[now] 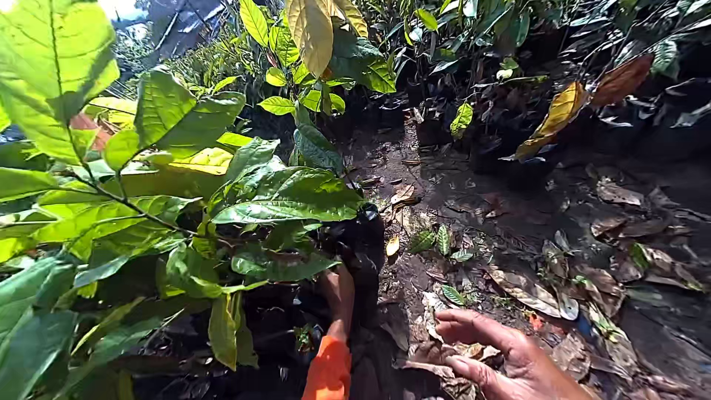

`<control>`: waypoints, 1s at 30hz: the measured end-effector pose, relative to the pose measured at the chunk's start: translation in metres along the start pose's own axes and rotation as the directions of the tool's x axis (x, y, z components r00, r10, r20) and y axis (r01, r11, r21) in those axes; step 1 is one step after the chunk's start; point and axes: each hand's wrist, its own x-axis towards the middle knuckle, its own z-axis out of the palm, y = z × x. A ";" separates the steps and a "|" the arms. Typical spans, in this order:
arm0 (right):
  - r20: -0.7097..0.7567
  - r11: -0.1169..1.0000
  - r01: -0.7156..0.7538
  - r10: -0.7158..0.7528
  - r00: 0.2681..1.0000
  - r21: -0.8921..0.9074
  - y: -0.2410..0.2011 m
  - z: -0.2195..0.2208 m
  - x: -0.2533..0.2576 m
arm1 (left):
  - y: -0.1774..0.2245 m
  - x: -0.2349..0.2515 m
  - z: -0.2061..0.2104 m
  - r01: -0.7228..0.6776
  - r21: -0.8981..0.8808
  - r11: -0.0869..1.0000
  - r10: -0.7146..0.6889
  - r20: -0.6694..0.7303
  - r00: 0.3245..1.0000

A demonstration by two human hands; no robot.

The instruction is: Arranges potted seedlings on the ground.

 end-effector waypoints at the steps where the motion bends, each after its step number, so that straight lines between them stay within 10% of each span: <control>1: -0.009 1.000 -0.004 0.004 1.000 -0.004 0.002 -0.001 -0.001 | -0.018 0.011 0.008 -0.004 0.008 1.000 0.004 -0.010 1.000; 4: -0.037 0.999 -0.004 0.002 0.999 -0.034 0.010 -0.005 -0.002 | -0.061 0.024 0.030 -0.099 0.095 0.990 0.094 0.057 0.994; 12: -0.049 0.998 -0.030 0.027 0.998 -0.063 0.019 -0.009 -0.003 | -0.020 0.017 0.020 -0.151 0.333 0.931 0.060 0.271 0.961; 13: -0.052 0.998 -0.030 0.027 0.998 -0.061 0.020 -0.009 -0.003 | -0.057 0.049 0.035 -0.333 0.369 0.867 0.164 0.421 0.892; 15: -0.066 0.997 -0.034 0.029 0.997 -0.069 0.022 -0.008 -0.003 | -0.174 0.156 0.090 -0.821 0.109 0.560 0.628 0.590 0.507; 16: -0.073 0.996 -0.042 0.036 0.997 -0.078 0.022 -0.008 -0.003 | -0.202 0.188 0.109 -0.850 0.037 0.526 0.649 0.629 0.429; 21: -0.097 0.993 -0.066 0.057 0.994 -0.101 0.021 -0.013 -0.007 | -0.212 0.226 0.104 -0.554 0.192 0.810 0.563 0.013 0.827; 23: -0.100 0.992 -0.063 0.053 0.994 -0.106 0.028 -0.013 -0.007 | -0.213 0.245 0.093 -0.369 0.314 0.875 0.378 0.035 0.925; 30: -0.078 0.990 -0.081 0.072 0.994 -0.115 0.033 -0.005 0.000 | -0.214 0.274 0.096 -0.181 0.523 0.833 0.120 0.149 0.982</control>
